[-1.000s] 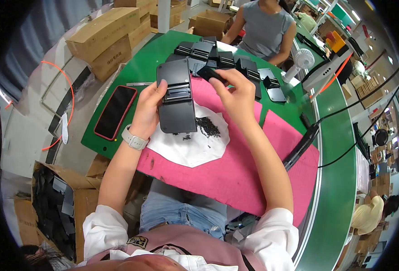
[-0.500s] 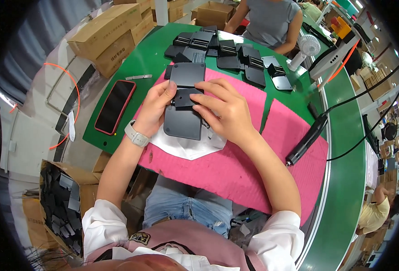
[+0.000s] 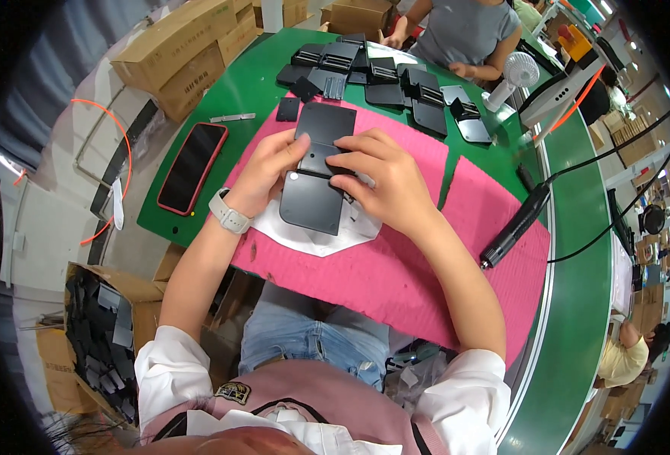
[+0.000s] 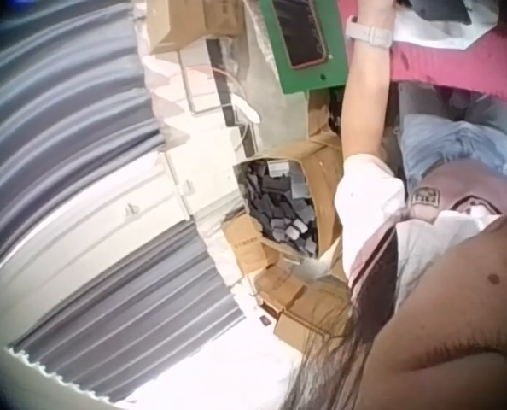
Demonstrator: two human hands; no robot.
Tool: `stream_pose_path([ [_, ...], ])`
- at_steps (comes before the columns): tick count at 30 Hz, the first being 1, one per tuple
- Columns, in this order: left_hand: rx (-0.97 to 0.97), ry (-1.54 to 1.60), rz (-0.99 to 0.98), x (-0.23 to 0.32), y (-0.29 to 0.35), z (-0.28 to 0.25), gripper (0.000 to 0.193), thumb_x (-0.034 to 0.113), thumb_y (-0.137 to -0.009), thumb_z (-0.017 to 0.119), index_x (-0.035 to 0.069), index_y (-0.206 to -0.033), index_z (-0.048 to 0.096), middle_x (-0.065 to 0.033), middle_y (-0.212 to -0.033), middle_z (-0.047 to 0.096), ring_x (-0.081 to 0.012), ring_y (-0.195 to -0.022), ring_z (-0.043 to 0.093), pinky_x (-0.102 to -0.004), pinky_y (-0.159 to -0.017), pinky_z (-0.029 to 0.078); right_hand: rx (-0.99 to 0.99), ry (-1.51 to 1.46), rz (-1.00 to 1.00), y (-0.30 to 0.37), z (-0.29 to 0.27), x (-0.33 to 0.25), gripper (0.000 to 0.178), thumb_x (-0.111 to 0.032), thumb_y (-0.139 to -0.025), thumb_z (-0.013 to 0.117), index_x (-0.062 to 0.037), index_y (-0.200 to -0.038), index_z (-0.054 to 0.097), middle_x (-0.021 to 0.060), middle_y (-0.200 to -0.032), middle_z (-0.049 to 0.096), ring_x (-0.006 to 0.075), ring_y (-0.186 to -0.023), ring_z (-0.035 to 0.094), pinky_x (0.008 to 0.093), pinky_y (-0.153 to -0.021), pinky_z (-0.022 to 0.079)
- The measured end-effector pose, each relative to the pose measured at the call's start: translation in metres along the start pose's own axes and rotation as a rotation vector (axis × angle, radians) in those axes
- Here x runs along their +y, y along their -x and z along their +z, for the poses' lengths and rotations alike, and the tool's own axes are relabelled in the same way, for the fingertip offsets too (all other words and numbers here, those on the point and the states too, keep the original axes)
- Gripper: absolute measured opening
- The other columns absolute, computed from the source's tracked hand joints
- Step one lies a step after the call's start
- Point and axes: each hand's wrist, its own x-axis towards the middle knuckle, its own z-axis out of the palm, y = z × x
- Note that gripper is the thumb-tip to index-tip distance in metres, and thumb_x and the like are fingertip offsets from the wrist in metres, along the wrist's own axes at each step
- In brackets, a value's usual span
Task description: Assemble small black plastic housing components by inserting screws with an electric screwdriver.
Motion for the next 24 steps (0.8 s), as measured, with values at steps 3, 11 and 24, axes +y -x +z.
stream_pose_path([
  [3, 0.138, -0.228, 0.191, -0.01, -0.003, 0.003, 0.029, 0.031, -0.086, 0.065, 0.003, -0.096, 0.062, -0.0034, -0.082, 0.062, -0.0104, -0.075, 0.059, -0.0222, -0.062, 0.047, 0.066, 0.097, 0.017, 0.017, -0.012, -0.009, 0.023, -0.003, -0.068, 0.073, -0.0029, -0.091, 0.069, 0.0122, -0.103, 0.065, 0.0282, -0.093, 0.06, 0.0343, -0.078, 0.05],
  [11, 0.101, -1.375, 0.584, -0.019, 0.0, 0.01, 0.023, 0.017, -0.066, 0.074, 0.006, -0.085, 0.066, -0.0053, -0.078, 0.057, -0.0236, -0.08, 0.056, -0.0343, -0.067, 0.047, 0.094, 0.087, 0.332, 0.097, -0.054, 0.0, 0.022, -0.001, -0.067, 0.073, -0.0007, -0.089, 0.069, 0.0119, -0.104, 0.066, 0.0265, -0.095, 0.059, 0.0341, -0.078, 0.05],
  [24, 0.146, -1.296, 0.673, -0.025, -0.002, 0.011, 0.012, 0.005, -0.073, 0.068, 0.0, -0.077, 0.057, -0.0087, -0.074, 0.055, -0.0252, -0.072, 0.057, -0.0344, -0.062, 0.046, 0.436, 0.261, 0.605, 0.126, -0.097, 0.012, 0.013, -0.004, -0.078, 0.066, -0.0006, -0.091, 0.067, 0.0105, -0.091, 0.066, 0.0212, -0.081, 0.064, 0.0252, -0.069, 0.049],
])
